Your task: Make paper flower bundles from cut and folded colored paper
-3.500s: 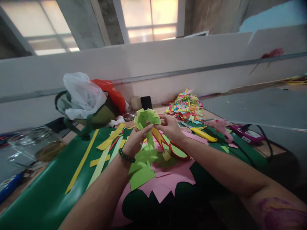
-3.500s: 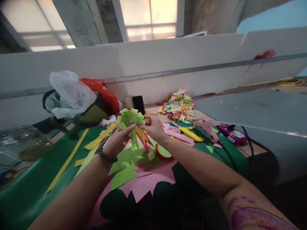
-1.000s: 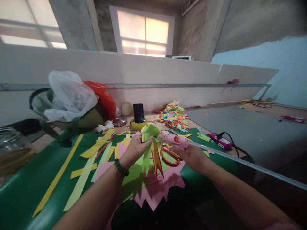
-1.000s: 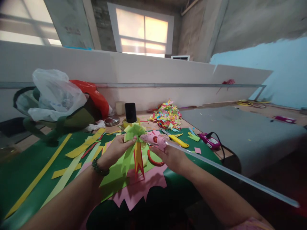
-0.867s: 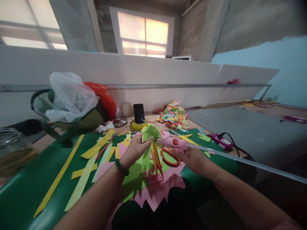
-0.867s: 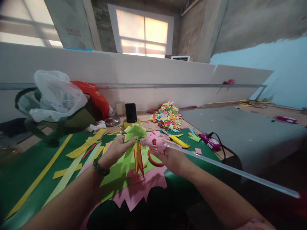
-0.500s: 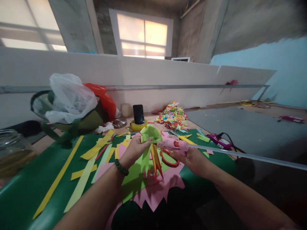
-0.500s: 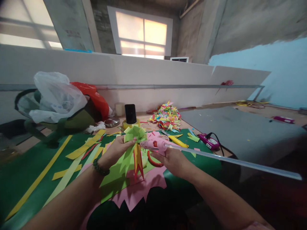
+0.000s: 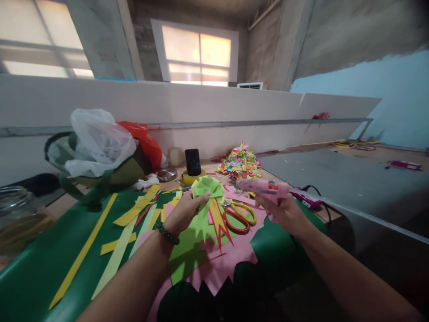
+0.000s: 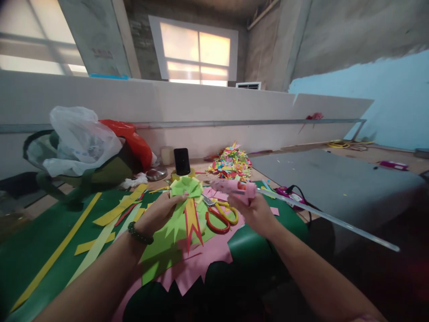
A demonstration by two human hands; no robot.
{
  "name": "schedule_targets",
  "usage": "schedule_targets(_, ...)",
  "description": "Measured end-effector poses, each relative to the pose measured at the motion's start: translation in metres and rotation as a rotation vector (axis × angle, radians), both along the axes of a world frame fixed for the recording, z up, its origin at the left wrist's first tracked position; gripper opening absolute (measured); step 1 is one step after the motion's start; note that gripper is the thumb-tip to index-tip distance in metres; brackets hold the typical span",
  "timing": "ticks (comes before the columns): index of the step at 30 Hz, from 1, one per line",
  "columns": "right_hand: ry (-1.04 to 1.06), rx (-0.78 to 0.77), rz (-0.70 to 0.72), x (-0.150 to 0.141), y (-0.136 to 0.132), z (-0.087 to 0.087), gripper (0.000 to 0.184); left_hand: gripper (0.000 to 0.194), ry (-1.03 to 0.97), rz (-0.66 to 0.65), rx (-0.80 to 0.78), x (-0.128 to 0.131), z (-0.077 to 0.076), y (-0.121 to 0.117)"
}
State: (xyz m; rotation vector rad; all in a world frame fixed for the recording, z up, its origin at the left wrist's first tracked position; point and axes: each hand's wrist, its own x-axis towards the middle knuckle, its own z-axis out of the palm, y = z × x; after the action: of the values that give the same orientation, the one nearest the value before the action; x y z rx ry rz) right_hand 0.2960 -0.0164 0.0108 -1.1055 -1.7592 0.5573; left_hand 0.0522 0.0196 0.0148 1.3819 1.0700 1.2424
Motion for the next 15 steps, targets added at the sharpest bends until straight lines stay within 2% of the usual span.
schedule_targets(3, 0.052, 0.061, -0.205, 0.02, 0.017, -0.002, 0.047, 0.014, -0.13, -0.098, -0.07, -0.002, -0.003, 0.004)
schedule_targets(5, 0.004, 0.058, -0.351, 0.037, 0.032, -0.003, 0.05, 0.015, -0.175, -0.135, -0.103, -0.005, -0.007, 0.009)
schedule_targets(9, -0.269, -0.073, -0.592, 0.074, 0.057, -0.004, 0.052, 0.019, -0.25, -0.02, -0.151, -0.016, -0.007, 0.019)
schedule_targets(12, -0.374, -0.12, -0.619, 0.097, 0.068, -0.012, 0.051, 0.021, -0.337, 0.094, -0.134, -0.024, -0.002, 0.025)
schedule_targets(15, -0.447, -0.094, -0.576, 0.109, 0.074, -0.03, 0.049, 0.022, -0.405, 0.182, -0.109, -0.03, 0.0, 0.03)
